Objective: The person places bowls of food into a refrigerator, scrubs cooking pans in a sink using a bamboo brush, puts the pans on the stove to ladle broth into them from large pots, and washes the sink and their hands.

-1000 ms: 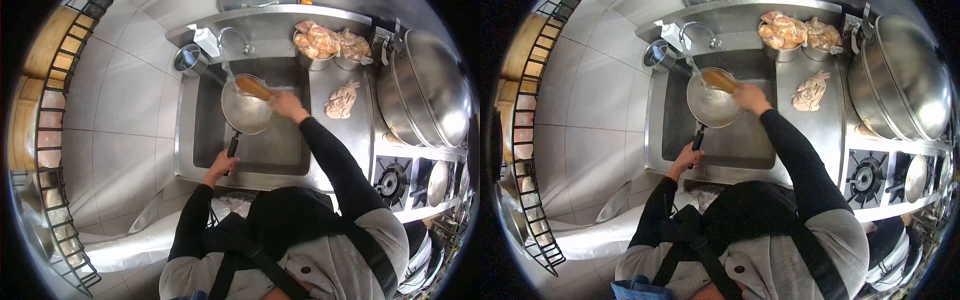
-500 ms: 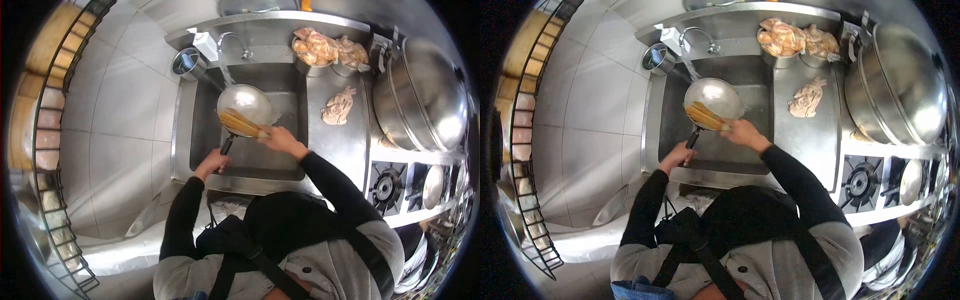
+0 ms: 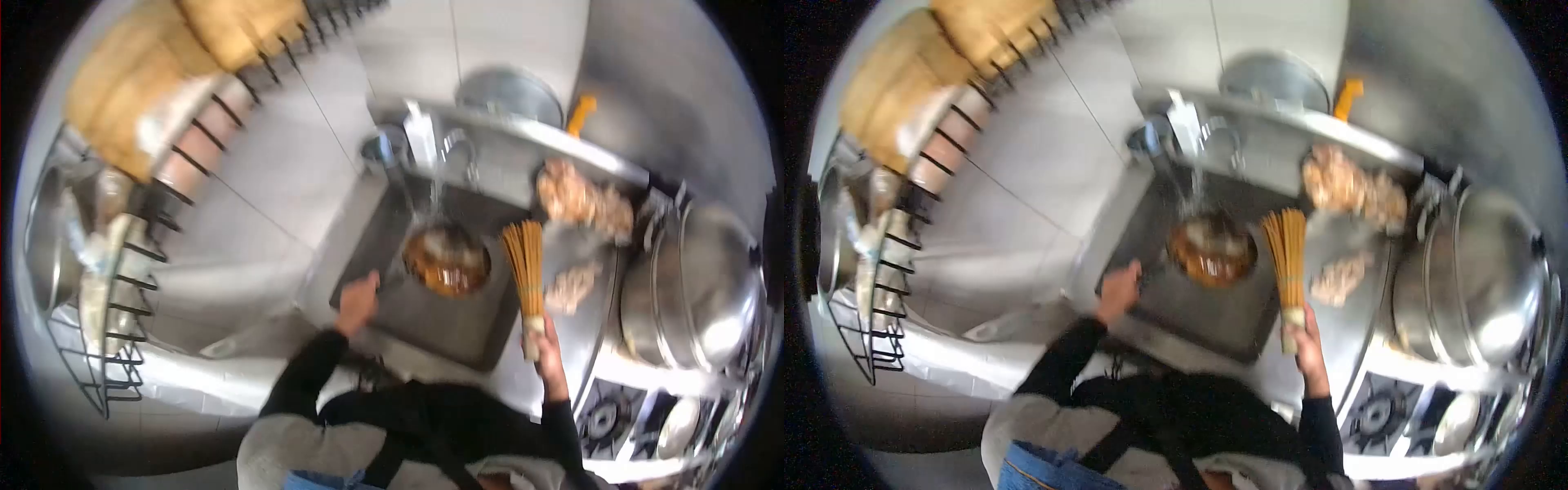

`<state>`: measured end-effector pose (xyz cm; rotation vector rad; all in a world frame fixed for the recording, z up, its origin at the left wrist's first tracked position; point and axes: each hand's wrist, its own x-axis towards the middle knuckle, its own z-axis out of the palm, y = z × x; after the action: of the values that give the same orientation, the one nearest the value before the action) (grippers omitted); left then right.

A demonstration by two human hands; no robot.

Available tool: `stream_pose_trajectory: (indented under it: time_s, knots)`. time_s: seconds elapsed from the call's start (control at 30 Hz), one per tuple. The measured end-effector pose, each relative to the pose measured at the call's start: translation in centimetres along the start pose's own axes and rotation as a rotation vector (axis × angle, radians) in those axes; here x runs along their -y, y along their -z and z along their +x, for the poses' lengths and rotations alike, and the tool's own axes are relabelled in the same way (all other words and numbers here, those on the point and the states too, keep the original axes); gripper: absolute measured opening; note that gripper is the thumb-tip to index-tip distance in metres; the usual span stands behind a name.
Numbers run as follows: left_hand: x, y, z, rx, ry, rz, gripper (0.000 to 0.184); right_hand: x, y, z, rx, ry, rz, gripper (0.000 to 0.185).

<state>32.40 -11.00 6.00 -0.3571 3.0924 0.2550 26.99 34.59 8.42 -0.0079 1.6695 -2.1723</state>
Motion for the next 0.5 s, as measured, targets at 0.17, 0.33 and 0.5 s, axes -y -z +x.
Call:
stream_pose_trajectory:
  time_s: [0.17, 0.33, 0.5]
  knots:
    - [1.3, -2.6, -7.6, 0.117, 0.129, -0.636, 0.040, 15.8, -5.1, 4.6, 0.238, 0.347, -0.101, 0.097]
    - [-1.2, -4.5, -5.6, 0.110, 0.115, -0.488, 0.043, 33.8, -21.6, 6.5, 0.503, 0.673, 0.129, 0.080]
    - [-2.6, -3.9, -3.9, 0.360, 0.248, -0.778, 0.038, 44.1, -38.0, 11.4, 0.833, 1.057, -0.286, 0.050]
